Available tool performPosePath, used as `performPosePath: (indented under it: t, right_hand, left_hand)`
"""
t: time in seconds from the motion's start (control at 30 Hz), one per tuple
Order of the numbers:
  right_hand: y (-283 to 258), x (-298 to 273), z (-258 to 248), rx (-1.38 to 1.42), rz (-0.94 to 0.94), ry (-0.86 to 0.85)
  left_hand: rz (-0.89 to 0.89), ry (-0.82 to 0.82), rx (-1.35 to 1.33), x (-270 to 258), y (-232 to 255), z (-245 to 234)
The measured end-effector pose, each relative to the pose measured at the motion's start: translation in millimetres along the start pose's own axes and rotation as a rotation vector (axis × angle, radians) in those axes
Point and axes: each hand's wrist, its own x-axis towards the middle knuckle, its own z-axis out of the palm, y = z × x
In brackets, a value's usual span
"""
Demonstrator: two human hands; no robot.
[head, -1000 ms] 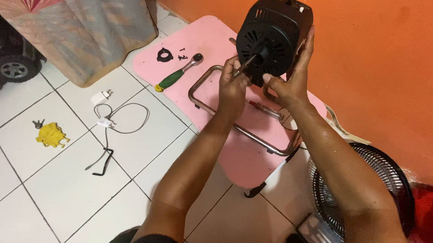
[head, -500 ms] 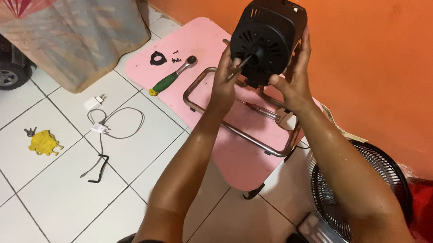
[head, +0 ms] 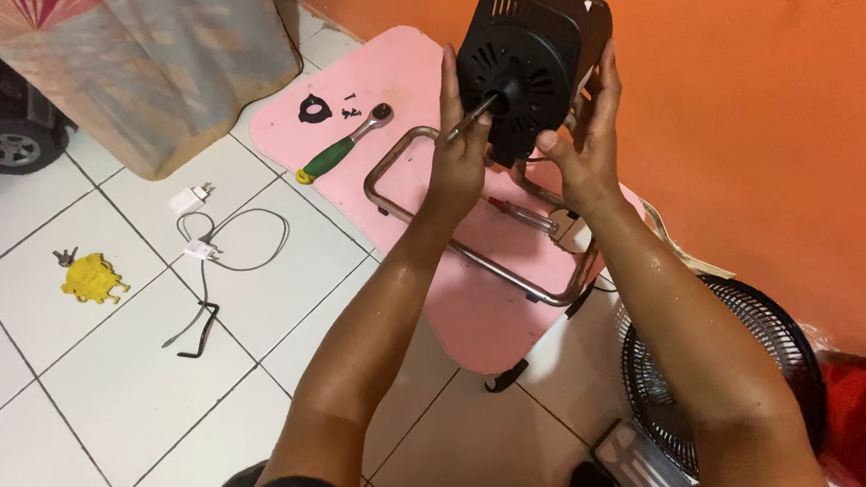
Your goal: The person assembles a standing fan by attaching the motor housing to the metal stand and securing it with screws. They then attach the front fan cage to the motor assembly and tighten the central nut to complete the assembly.
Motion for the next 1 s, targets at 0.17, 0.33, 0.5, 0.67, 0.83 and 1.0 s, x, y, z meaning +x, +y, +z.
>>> performPosePath:
  t: [0.17,0.33,0.5,0.67,0.83,1.0]
  right_hand:
    - [5.1,2.9,-2.8,-0.083,0.02,0.004]
    - [9.3,-1.6,-7.1,0.016,0.036,-0.003]
    - [5.6,4.4,-20.8,-0.011,0.007,-0.122]
    - [2.9,5.1,-29.4,-0.093,0.03,-0.14]
    - [1.3,4.9,-21.7,-0.146,0.033,-0.128]
    - [-0.8,3.4,-19.7,-0.237,0.04,-0.102]
  left_hand:
    - [-0.219,-0.119,-0.166,2.5,20.9,-3.7]
    - [-0.064,-0.099,-0.033,-0.8,21.3,-3.2]
    - [0.014,-0.073,0.086,1.1,12.7,-2.8]
    - [-0.102,-0.119,-0.206,4.5,12.3,-0.9]
    - [-0.255,-0.162,-0.435,4.7,20.1,-5.4]
    - [-0.082,-0.141,-0.354,3.2,13.4,-2.2]
